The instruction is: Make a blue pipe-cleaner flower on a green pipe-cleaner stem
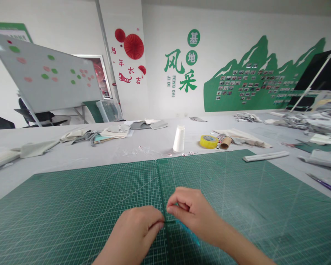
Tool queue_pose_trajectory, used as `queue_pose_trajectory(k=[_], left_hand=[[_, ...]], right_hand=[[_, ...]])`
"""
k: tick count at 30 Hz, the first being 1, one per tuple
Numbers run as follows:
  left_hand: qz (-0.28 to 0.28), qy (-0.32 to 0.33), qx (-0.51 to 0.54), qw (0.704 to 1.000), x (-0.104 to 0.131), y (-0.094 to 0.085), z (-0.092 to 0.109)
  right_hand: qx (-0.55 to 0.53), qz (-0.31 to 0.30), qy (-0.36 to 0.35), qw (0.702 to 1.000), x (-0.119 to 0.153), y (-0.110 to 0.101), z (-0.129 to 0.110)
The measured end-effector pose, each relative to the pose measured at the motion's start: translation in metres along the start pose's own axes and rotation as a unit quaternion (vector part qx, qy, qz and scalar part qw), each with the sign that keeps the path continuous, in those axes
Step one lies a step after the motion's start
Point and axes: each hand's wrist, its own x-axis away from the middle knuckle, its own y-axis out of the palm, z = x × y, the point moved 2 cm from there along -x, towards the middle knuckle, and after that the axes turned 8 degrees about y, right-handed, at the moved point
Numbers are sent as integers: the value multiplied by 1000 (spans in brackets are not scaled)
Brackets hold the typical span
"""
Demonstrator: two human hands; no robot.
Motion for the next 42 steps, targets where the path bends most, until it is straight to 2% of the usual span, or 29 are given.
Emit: queue_pose_trajectory(k=[5,11,17,21,32,37,42], left_hand=[[57,-61,32,996,0,-3,-9],[112,-102,58,987,2,-5,-15],[148,-132,78,977,1,-11,-15],[162,-137,97,972,1,-13,-14],[170,-134,108,970,1,-14,-12],[167,-128,132,969,2,-14,-13],[168,-81,164,969,1,-14,-11]], right_hand=[[58,19,-59,996,8,4,-9],[150,44,-117,981,13,14,-12],[218,55,-133,965,14,21,-9],[219,54,-109,968,14,27,-6],[127,28,-28,991,11,31,4],[-12,4,38,999,5,34,11],[-178,-16,123,976,-4,36,26]])
